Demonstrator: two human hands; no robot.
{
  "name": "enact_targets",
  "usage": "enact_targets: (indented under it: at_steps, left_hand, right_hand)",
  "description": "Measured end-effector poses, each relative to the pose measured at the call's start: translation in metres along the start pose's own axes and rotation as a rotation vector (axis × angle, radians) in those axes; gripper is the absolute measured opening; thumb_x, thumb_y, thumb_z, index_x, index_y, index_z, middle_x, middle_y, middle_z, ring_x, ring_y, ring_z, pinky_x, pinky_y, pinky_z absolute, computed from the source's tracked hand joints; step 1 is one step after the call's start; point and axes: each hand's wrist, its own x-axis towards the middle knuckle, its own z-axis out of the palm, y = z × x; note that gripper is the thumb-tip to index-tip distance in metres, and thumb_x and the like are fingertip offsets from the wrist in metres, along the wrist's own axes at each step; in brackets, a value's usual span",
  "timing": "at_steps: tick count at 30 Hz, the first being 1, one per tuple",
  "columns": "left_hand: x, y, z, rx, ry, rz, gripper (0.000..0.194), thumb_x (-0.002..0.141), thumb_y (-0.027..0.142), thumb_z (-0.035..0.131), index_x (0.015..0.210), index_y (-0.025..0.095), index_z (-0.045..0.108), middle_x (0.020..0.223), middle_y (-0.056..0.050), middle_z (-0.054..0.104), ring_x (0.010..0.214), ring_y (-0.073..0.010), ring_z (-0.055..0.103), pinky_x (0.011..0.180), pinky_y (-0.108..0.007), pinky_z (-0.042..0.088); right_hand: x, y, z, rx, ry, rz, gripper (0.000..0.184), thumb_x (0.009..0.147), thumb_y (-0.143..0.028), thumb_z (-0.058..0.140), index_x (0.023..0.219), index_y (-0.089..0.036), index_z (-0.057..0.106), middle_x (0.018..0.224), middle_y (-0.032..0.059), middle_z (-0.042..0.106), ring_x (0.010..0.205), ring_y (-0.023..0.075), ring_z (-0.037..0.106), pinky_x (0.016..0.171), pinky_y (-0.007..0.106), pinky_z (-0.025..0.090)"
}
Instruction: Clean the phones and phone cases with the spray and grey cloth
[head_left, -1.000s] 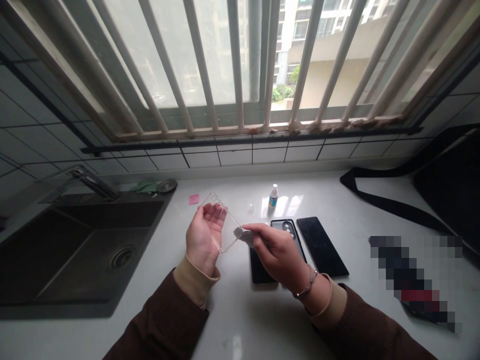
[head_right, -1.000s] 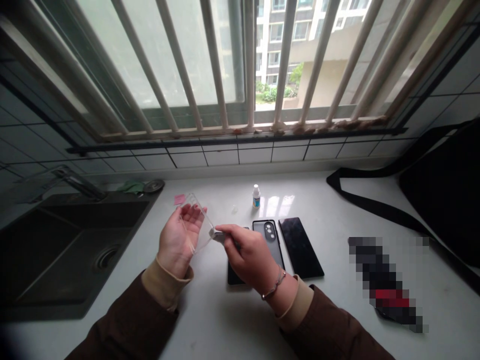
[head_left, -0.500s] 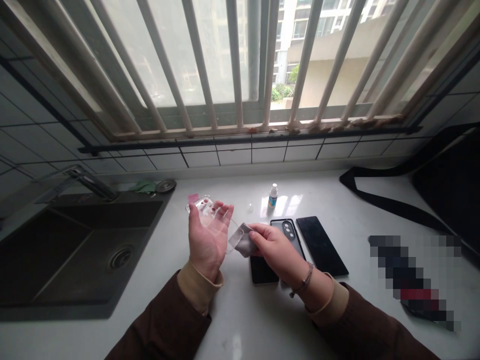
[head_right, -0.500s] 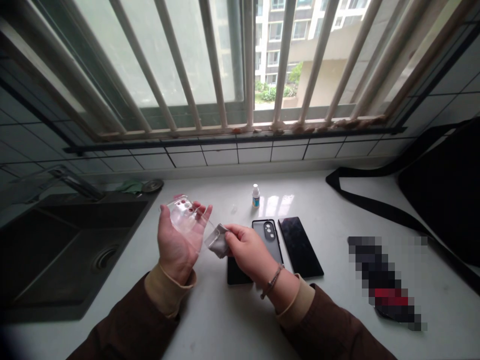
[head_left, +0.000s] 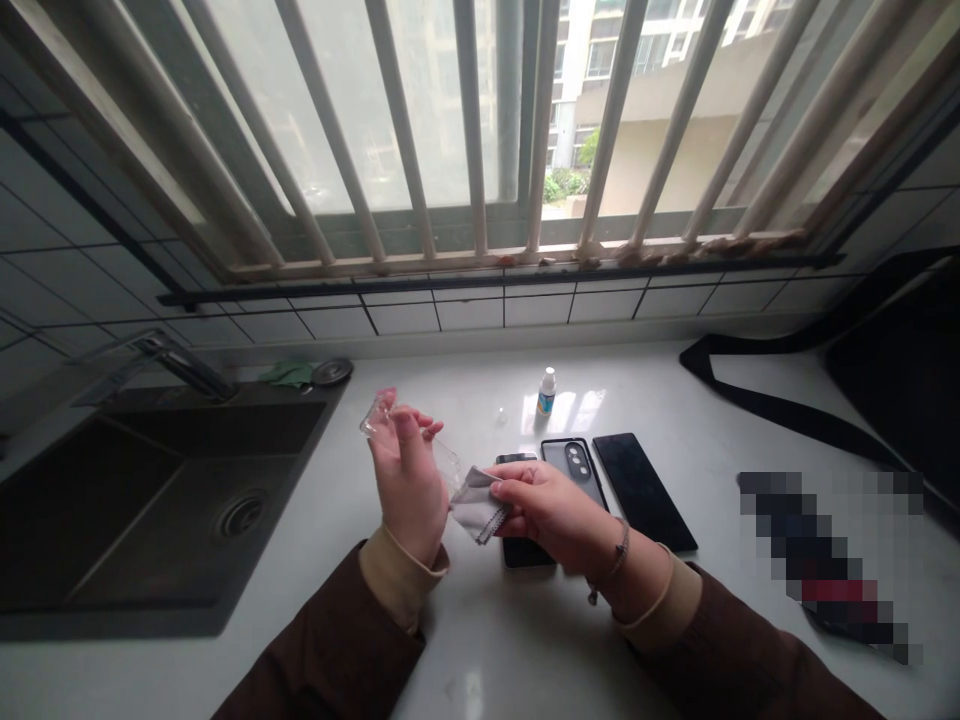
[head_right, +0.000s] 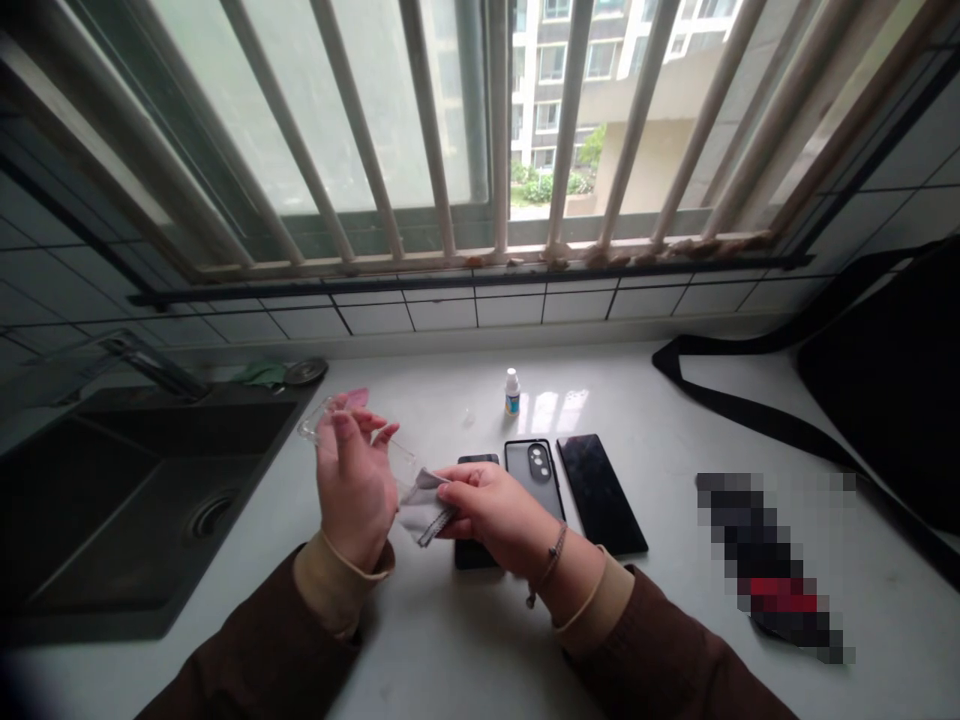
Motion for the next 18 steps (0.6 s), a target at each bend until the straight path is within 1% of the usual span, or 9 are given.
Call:
enact_targets:
  at_steps: [3, 6, 8, 11, 13, 15, 16, 18]
  left_hand:
    - [0.006, 0.000, 0.000, -0.010, 0.073, -0.137, 0.047, 0.094, 0.063, 0.073, 0.120, 0.024, 0.069, 0.096, 0.001, 0.058, 0.086, -0.0115, 0.061, 0.082, -0.023, 0.053]
    - [0.006, 0.000, 0.001, -0.064, 0.063, -0.256, 0.059, 0.089, 0.075, 0.070, 0.117, 0.023, 0.067, 0.092, 0.002, 0.055, 0.080, -0.0109, 0.057, 0.072, -0.021, 0.050]
    - [0.002, 0.000, 0.002, -0.087, 0.016, -0.306, 0.067, 0.085, 0.080, 0.069, 0.117, 0.022, 0.067, 0.090, 0.002, 0.053, 0.076, -0.0108, 0.053, 0.068, -0.021, 0.049]
    - [-0.005, -0.002, 0.002, -0.068, -0.062, -0.364, 0.074, 0.078, 0.084, 0.072, 0.119, 0.022, 0.067, 0.090, 0.002, 0.052, 0.074, -0.0110, 0.051, 0.066, -0.021, 0.049]
    - [-0.008, -0.003, 0.001, -0.029, -0.107, -0.416, 0.080, 0.077, 0.088, 0.068, 0.123, 0.023, 0.067, 0.091, 0.001, 0.053, 0.074, -0.0114, 0.052, 0.067, -0.021, 0.051]
    - [-0.009, -0.004, 0.000, 0.002, -0.128, -0.467, 0.087, 0.077, 0.094, 0.059, 0.125, 0.022, 0.067, 0.091, 0.001, 0.053, 0.073, -0.0118, 0.052, 0.067, -0.022, 0.052]
    - [-0.008, -0.004, 0.000, 0.011, -0.131, -0.497, 0.086, 0.078, 0.094, 0.057, 0.124, 0.022, 0.066, 0.091, 0.001, 0.054, 0.071, -0.0117, 0.052, 0.067, -0.022, 0.052]
    - [-0.007, -0.003, 0.001, 0.016, -0.131, -0.571, 0.077, 0.083, 0.088, 0.063, 0.120, 0.020, 0.065, 0.089, 0.001, 0.054, 0.069, -0.0112, 0.052, 0.065, -0.022, 0.051]
  right_hand:
    - [-0.002, -0.004, 0.000, 0.029, 0.015, -0.013, 0.023, 0.080, -0.030, 0.081, 0.095, -0.012, 0.081, 0.076, 0.0035, 0.074, 0.062, 0.0114, 0.065, 0.061, 0.024, 0.056]
    - [-0.003, -0.005, -0.001, 0.038, 0.053, -0.080, 0.021, 0.078, -0.028, 0.079, 0.093, -0.013, 0.083, 0.077, 0.0030, 0.074, 0.059, 0.0090, 0.061, 0.056, 0.019, 0.049]
    - [-0.003, -0.004, -0.004, 0.016, 0.050, -0.116, 0.022, 0.079, -0.029, 0.079, 0.095, -0.014, 0.084, 0.082, 0.0044, 0.077, 0.063, 0.0100, 0.063, 0.059, 0.020, 0.051]
    - [-0.002, 0.000, -0.008, -0.032, -0.008, -0.104, 0.026, 0.081, -0.035, 0.081, 0.099, -0.016, 0.084, 0.087, 0.0048, 0.078, 0.070, 0.0132, 0.068, 0.068, 0.026, 0.057]
    - [-0.001, 0.002, -0.009, -0.074, -0.035, -0.077, 0.030, 0.082, -0.040, 0.083, 0.101, -0.016, 0.083, 0.086, 0.0044, 0.078, 0.071, 0.0136, 0.069, 0.072, 0.028, 0.058]
    - [-0.001, 0.003, -0.009, -0.088, -0.034, -0.064, 0.032, 0.082, -0.041, 0.084, 0.102, -0.016, 0.083, 0.085, 0.0039, 0.077, 0.070, 0.0129, 0.069, 0.073, 0.029, 0.058]
    - [-0.001, 0.003, -0.008, -0.076, -0.028, -0.065, 0.031, 0.082, -0.041, 0.085, 0.101, -0.016, 0.083, 0.084, 0.0037, 0.077, 0.070, 0.0123, 0.068, 0.072, 0.028, 0.058]
    - [0.000, 0.003, -0.006, -0.025, -0.006, -0.074, 0.029, 0.081, -0.038, 0.086, 0.100, -0.016, 0.082, 0.084, 0.0031, 0.077, 0.068, 0.0112, 0.067, 0.068, 0.025, 0.057]
